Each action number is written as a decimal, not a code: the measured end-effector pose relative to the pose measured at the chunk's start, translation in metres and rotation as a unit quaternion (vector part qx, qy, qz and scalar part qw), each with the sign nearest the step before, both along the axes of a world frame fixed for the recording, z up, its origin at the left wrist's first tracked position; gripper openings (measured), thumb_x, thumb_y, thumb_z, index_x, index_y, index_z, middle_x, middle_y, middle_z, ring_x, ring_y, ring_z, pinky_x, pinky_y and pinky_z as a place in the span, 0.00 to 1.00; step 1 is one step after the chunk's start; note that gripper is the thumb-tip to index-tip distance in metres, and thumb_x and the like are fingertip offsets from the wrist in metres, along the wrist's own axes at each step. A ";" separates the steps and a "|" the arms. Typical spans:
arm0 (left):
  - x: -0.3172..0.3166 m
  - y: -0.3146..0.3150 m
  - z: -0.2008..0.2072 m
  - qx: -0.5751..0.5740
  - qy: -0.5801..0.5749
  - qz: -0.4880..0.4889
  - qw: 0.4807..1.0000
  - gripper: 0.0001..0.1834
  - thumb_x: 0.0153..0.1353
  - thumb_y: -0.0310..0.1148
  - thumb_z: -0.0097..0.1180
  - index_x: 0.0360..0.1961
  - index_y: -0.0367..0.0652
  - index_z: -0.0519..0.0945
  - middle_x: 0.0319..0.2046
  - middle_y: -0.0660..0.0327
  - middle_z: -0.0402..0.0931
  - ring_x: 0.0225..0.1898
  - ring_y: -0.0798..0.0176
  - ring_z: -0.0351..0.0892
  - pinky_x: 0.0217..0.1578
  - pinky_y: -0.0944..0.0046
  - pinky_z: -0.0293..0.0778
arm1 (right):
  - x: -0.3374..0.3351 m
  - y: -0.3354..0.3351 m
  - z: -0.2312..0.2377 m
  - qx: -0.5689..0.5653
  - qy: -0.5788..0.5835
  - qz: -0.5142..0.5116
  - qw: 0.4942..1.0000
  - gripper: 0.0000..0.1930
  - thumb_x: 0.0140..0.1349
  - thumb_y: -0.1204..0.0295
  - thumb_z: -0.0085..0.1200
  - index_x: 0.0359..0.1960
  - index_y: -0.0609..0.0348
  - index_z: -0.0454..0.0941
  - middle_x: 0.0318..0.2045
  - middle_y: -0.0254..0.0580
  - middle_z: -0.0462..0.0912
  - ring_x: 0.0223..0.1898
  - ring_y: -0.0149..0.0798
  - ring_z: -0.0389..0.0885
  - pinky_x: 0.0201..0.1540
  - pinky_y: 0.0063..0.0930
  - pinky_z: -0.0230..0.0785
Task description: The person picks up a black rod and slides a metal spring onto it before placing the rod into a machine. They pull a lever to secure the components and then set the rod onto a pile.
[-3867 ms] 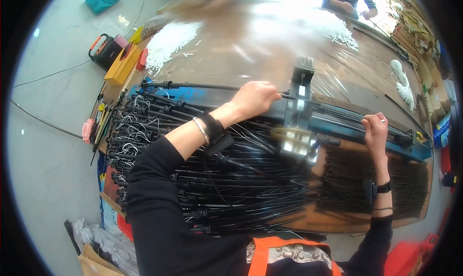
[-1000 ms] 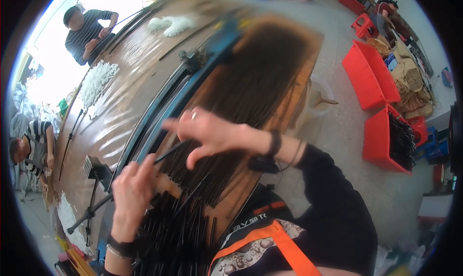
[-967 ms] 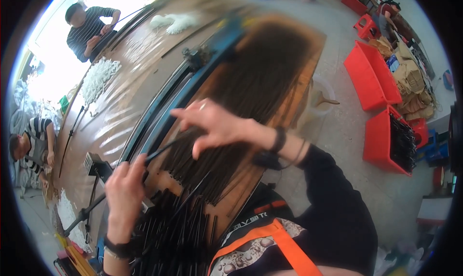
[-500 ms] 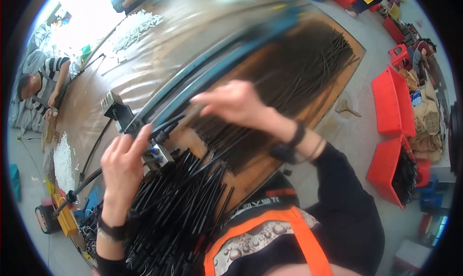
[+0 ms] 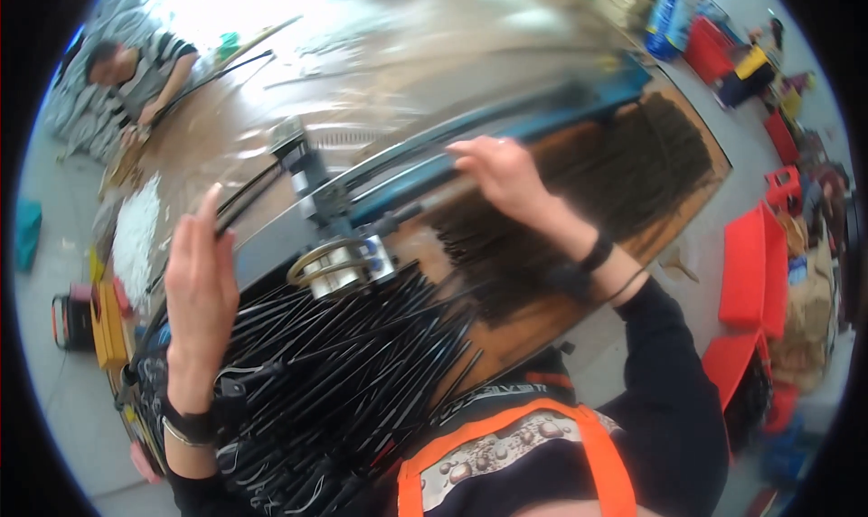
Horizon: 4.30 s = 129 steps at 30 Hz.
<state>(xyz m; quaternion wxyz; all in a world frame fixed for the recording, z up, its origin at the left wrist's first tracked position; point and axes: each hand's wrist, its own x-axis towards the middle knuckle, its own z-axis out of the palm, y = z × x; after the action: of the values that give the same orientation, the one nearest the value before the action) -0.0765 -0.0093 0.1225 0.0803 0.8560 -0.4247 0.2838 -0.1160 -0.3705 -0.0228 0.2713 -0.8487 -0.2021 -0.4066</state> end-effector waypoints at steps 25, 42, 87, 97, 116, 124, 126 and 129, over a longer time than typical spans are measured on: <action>-0.003 0.143 -0.003 -0.046 0.055 0.192 0.979 0.17 0.69 0.27 0.52 0.57 0.42 0.77 0.31 0.50 0.76 0.28 0.55 0.74 0.33 0.62 0.71 | 0.123 0.192 0.062 -0.097 0.305 0.303 0.898 0.08 0.71 0.70 0.49 0.40 0.62 0.73 0.26 0.38 0.82 0.29 0.30 0.81 0.36 0.25 0.75; 0.002 0.146 -0.015 -0.042 0.090 0.183 0.978 0.17 0.68 0.28 0.53 0.57 0.43 0.77 0.34 0.47 0.79 0.29 0.53 0.77 0.34 0.61 0.72 | 0.123 0.168 0.052 0.096 0.255 0.323 0.906 0.05 0.72 0.72 0.48 0.42 0.61 0.70 0.26 0.38 0.80 0.30 0.31 0.82 0.36 0.25 0.76; 0.069 0.021 -0.107 -0.035 0.174 0.019 0.984 0.09 0.65 0.35 0.56 0.32 0.41 0.76 0.27 0.52 0.76 0.32 0.46 0.78 0.33 0.52 0.75 | 0.055 -0.002 0.032 -0.166 0.127 0.010 0.978 0.03 0.62 0.77 0.54 0.30 0.61 0.73 0.26 0.46 0.77 0.32 0.50 0.76 0.39 0.38 0.66; 0.073 0.008 -0.118 -0.113 0.184 -0.017 0.976 0.12 0.64 0.35 0.57 0.26 0.40 0.74 0.26 0.51 0.75 0.31 0.42 0.76 0.31 0.50 0.72 | 0.046 -0.014 0.030 -0.207 0.117 -0.017 0.971 0.05 0.60 0.79 0.54 0.38 0.60 0.78 0.33 0.48 0.82 0.41 0.51 0.80 0.49 0.40 0.71; 0.070 0.003 -0.128 -0.012 0.180 0.073 0.981 0.11 0.67 0.37 0.51 0.30 0.44 0.72 0.25 0.50 0.77 0.30 0.41 0.78 0.28 0.47 0.71 | -0.014 0.055 -0.012 -0.026 0.206 0.112 0.972 0.09 0.59 0.74 0.59 0.41 0.59 0.79 0.26 0.43 0.81 0.38 0.46 0.81 0.44 0.40 0.68; 0.085 0.008 -0.119 0.057 0.080 0.000 0.995 0.05 0.67 0.29 0.49 0.42 0.42 0.73 0.35 0.51 0.78 0.37 0.48 0.80 0.34 0.49 0.74 | -0.024 0.030 0.027 -0.097 0.427 0.153 0.886 0.07 0.63 0.71 0.55 0.39 0.60 0.79 0.32 0.50 0.81 0.34 0.48 0.81 0.36 0.37 0.73; 0.108 0.044 -0.113 0.106 0.042 0.036 0.993 0.07 0.67 0.29 0.49 0.44 0.42 0.73 0.38 0.51 0.78 0.39 0.49 0.79 0.37 0.52 0.74 | -0.039 0.018 0.046 -0.371 0.543 0.117 0.744 0.05 0.59 0.71 0.54 0.34 0.56 0.80 0.28 0.45 0.83 0.31 0.44 0.83 0.34 0.34 0.74; 0.121 0.090 -0.096 0.165 -0.002 0.067 0.984 0.11 0.66 0.30 0.50 0.49 0.43 0.74 0.42 0.53 0.78 0.45 0.51 0.78 0.44 0.54 0.72 | -0.105 0.005 0.016 -0.350 0.282 0.123 0.885 0.06 0.54 0.75 0.57 0.34 0.54 0.78 0.25 0.38 0.78 0.26 0.42 0.76 0.29 0.36 0.66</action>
<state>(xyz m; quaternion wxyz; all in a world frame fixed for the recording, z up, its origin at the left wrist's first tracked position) 0.0443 0.0802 0.0265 -0.0816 0.8834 -0.4078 0.2162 -0.2208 -0.3651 -0.0070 0.0496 -0.9357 -0.3490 -0.0165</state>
